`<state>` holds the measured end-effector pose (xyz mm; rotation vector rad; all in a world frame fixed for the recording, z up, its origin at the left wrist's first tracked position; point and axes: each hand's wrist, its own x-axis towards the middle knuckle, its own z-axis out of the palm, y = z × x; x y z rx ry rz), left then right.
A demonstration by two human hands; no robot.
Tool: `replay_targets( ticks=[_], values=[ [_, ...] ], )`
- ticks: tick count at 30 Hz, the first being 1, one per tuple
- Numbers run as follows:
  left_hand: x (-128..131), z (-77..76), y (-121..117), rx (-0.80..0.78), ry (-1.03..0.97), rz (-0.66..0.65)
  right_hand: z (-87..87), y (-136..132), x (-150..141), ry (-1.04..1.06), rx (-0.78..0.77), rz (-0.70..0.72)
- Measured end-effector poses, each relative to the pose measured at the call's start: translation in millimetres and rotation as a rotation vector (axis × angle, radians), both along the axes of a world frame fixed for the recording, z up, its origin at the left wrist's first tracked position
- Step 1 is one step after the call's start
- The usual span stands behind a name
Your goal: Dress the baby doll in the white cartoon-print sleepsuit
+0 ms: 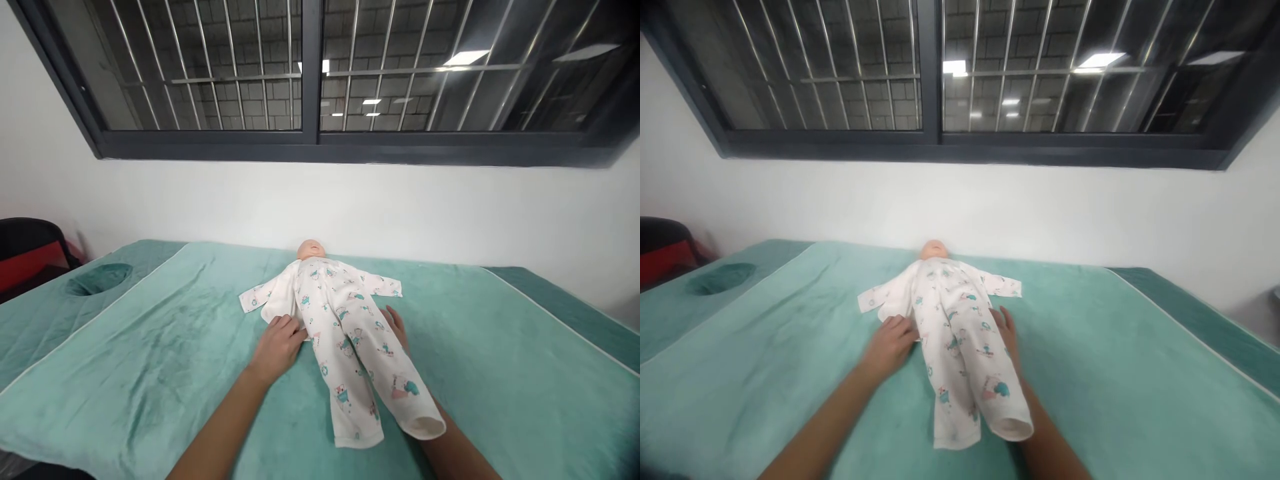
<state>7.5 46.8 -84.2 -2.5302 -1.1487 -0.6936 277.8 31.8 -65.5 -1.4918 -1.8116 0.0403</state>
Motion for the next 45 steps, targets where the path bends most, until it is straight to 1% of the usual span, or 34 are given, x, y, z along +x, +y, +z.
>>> replay_targets(
  ticks=[2,4,6,7,9,12,14,16,18,20,21,23,25,28,30,32,34,36,39,42,43,45],
  values=[
    [0.5,0.0,-2.4,-0.019,0.022,-0.043,-0.6,8.6,15.5,-0.106,-0.013,0.074],
    [1.6,-0.8,-3.7,-0.059,0.037,-0.092,1.0,14.9,32.3,-0.268,0.005,0.119],
    [3.4,-2.1,-4.5,-0.102,0.030,-0.122,2.0,18.3,49.4,-0.417,0.046,0.105],
    [4.6,-2.6,-5.1,-0.121,0.014,-0.128,1.6,19.1,57.4,-0.455,0.065,0.075],
    [7.2,-3.0,-7.3,-0.169,-0.052,-0.133,-1.7,19.8,70.7,-0.426,0.089,0.006],
    [10.8,-0.3,-15.2,-0.325,-0.213,-0.126,-11.0,22.6,82.1,-0.230,0.141,-0.038],
    [13.5,3.0,-24.8,-0.483,-0.366,-0.074,-17.3,27.1,85.6,-0.048,0.182,-0.049],
    [18.3,5.2,-37.5,-0.682,-0.575,0.019,-22.2,32.8,88.9,0.144,0.179,-0.078],
    [27.2,4.1,-51.8,-0.887,-0.822,0.137,-25.4,37.6,92.9,0.343,0.102,-0.139],
    [40.6,-0.4,-64.9,-1.036,-1.048,0.215,-26.8,40.2,96.7,0.545,-0.024,-0.207],
    [48.6,-3.1,-70.1,-1.075,-1.142,0.225,-26.7,40.5,98.0,0.633,-0.087,-0.227],
    [64.8,-6.4,-77.0,-1.106,-1.290,0.194,-24.8,39.4,98.6,0.766,-0.165,-0.217],
    [77.4,-3.9,-78.9,-1.118,-1.405,0.185,-21.2,36.6,97.1,0.861,-0.170,-0.168],
    [80.6,9.5,-76.8,-1.125,-1.498,0.269,-15.0,31.5,94.3,0.997,-0.150,-0.099],
    [71.5,18.5,-75.8,-1.099,-1.469,0.345,-12.1,28.8,93.5,1.062,-0.160,-0.067],
    [56.8,22.2,-75.6,-1.069,-1.377,0.388,-11.2,27.9,93.1,1.059,-0.179,-0.049],
    [40.4,19.8,-73.7,-1.022,-1.279,0.383,-12.2,29.3,92.1,0.986,-0.202,-0.068],
    [24.2,14.2,-66.7,-0.946,-1.216,0.364,-14.6,33.1,90.5,0.899,-0.231,-0.092],
    [0.2,6.9,-41.7,-0.777,-1.129,0.413,-17.8,43.0,87.9,0.854,-0.283,-0.067],
    [-21.7,1.8,-3.9,-0.524,-0.910,0.563,-17.1,56.7,86.5,0.819,-0.344,-0.043],
    [-27.3,-0.2,8.6,-0.468,-0.831,0.620,-16.0,61.8,86.2,0.788,-0.368,-0.045],
    [-34.2,-5.2,29.0,-0.440,-0.693,0.690,-13.5,72.1,85.8,0.725,-0.404,-0.051]
  ],
)
